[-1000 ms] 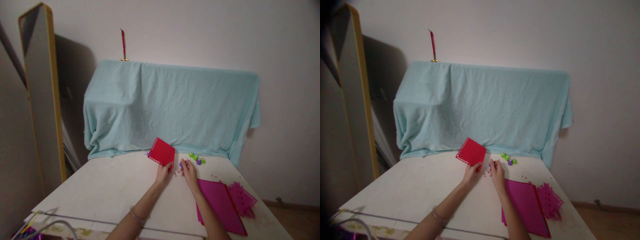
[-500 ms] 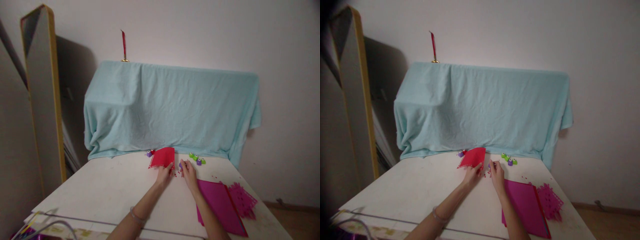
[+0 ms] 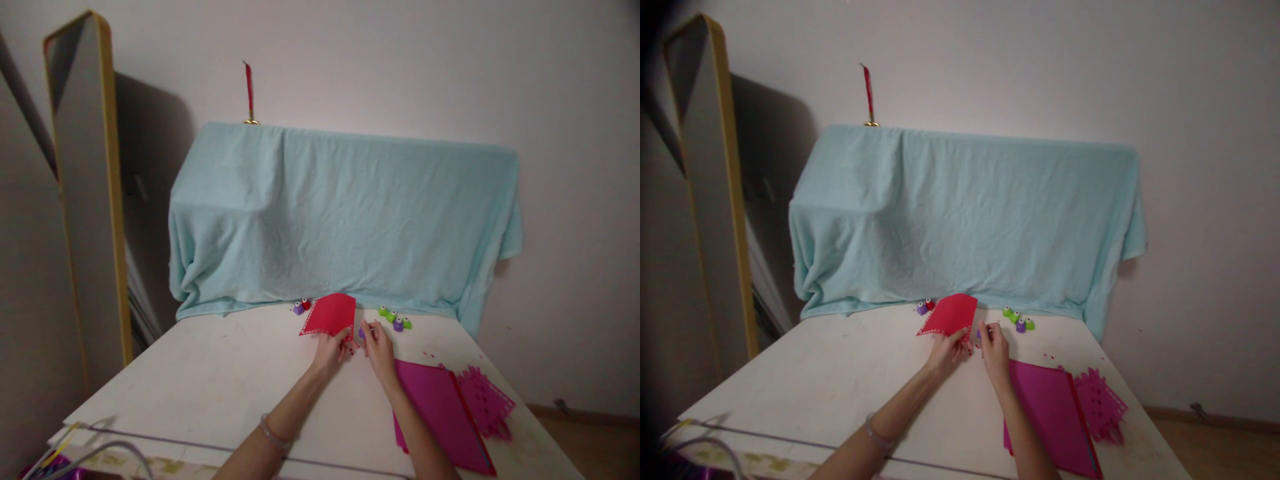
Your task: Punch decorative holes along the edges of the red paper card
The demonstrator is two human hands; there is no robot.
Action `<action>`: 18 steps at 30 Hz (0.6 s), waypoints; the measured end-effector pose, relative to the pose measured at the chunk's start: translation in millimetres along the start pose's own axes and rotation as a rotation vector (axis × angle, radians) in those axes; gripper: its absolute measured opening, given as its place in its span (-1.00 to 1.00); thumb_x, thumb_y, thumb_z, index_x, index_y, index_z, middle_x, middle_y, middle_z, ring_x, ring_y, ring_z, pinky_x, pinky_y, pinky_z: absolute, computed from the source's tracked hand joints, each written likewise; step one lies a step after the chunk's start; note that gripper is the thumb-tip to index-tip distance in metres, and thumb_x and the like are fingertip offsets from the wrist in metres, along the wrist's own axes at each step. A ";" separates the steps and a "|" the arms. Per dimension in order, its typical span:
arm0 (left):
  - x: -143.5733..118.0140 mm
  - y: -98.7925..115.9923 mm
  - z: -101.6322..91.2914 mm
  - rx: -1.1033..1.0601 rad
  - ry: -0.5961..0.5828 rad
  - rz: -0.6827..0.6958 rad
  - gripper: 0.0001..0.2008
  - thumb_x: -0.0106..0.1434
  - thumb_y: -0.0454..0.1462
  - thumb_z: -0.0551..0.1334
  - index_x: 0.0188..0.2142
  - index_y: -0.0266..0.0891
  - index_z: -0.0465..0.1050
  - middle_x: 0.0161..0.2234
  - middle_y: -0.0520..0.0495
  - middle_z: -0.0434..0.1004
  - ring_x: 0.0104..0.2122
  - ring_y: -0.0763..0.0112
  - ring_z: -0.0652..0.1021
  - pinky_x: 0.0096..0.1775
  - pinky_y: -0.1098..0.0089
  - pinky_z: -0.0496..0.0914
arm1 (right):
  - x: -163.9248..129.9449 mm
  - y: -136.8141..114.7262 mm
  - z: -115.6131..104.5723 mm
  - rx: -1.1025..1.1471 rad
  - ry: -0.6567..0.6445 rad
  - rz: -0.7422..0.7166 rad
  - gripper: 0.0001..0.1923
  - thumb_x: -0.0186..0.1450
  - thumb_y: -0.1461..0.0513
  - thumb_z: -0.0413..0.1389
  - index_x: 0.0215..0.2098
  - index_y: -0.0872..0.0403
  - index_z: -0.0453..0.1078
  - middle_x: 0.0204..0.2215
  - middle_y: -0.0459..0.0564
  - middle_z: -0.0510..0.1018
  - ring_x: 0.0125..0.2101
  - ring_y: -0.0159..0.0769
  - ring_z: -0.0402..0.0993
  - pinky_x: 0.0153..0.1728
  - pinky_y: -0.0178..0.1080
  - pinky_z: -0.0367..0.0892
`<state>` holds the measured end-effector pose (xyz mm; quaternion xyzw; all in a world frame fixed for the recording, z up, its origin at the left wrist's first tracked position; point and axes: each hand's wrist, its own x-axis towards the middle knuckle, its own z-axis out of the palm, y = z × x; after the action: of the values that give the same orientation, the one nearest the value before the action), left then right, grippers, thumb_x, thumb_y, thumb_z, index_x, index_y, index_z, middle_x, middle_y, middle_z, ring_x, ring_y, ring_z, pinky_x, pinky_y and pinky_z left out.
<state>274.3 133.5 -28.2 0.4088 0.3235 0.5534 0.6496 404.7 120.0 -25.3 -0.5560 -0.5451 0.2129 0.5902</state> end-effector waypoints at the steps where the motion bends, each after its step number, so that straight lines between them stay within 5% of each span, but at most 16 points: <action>1: -1.3 2.4 1.4 -0.015 -0.027 0.000 -0.65 0.09 -0.10 0.31 -0.57 -0.35 0.34 -0.63 -0.16 0.48 -0.79 0.60 0.24 -0.70 0.48 -0.03 | -0.1 -0.7 -0.2 -0.002 0.004 0.003 -0.44 0.19 -0.28 0.01 -0.43 0.04 0.33 -0.69 -0.09 0.39 -0.66 -0.29 0.31 -0.63 -0.30 0.16; 8: -6.8 10.2 4.2 -0.032 -0.048 -0.061 -0.69 0.09 -0.14 0.28 -0.58 -0.33 0.32 -0.69 -0.08 0.41 -0.80 0.60 0.24 -0.66 0.47 0.12 | 4.8 9.1 2.5 0.087 0.019 0.067 -0.44 0.14 -0.26 0.10 -0.39 0.07 0.34 -0.68 -0.09 0.40 -0.66 -0.32 0.29 -0.64 -0.31 0.16; 13: -5.1 6.6 2.2 -0.072 -0.016 -0.069 -0.71 0.09 -0.17 0.26 -0.60 -0.32 0.30 -0.73 -0.03 0.34 -0.80 0.59 0.23 -0.67 0.47 0.12 | 15.8 21.7 4.8 0.466 -0.057 0.297 -0.47 0.12 -0.19 0.20 -0.27 0.08 0.35 -0.57 -0.07 0.48 -0.63 -0.34 0.33 -0.61 -0.32 0.22; 18: -3.5 6.2 2.4 -0.135 0.001 -0.069 -0.71 0.11 -0.16 0.27 -0.58 -0.30 0.26 -0.75 0.03 0.30 -0.79 0.58 0.23 -0.68 0.49 0.08 | 17.6 20.5 3.5 0.752 -0.121 0.340 -0.56 0.08 -0.04 0.33 -0.25 0.07 0.43 -0.38 -0.01 0.54 -0.49 -0.36 0.39 -0.46 -0.31 0.33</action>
<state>273.0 130.0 -21.7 0.3523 0.2996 0.5514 0.6944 414.3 142.5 -37.1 -0.3704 -0.3636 0.5238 0.6754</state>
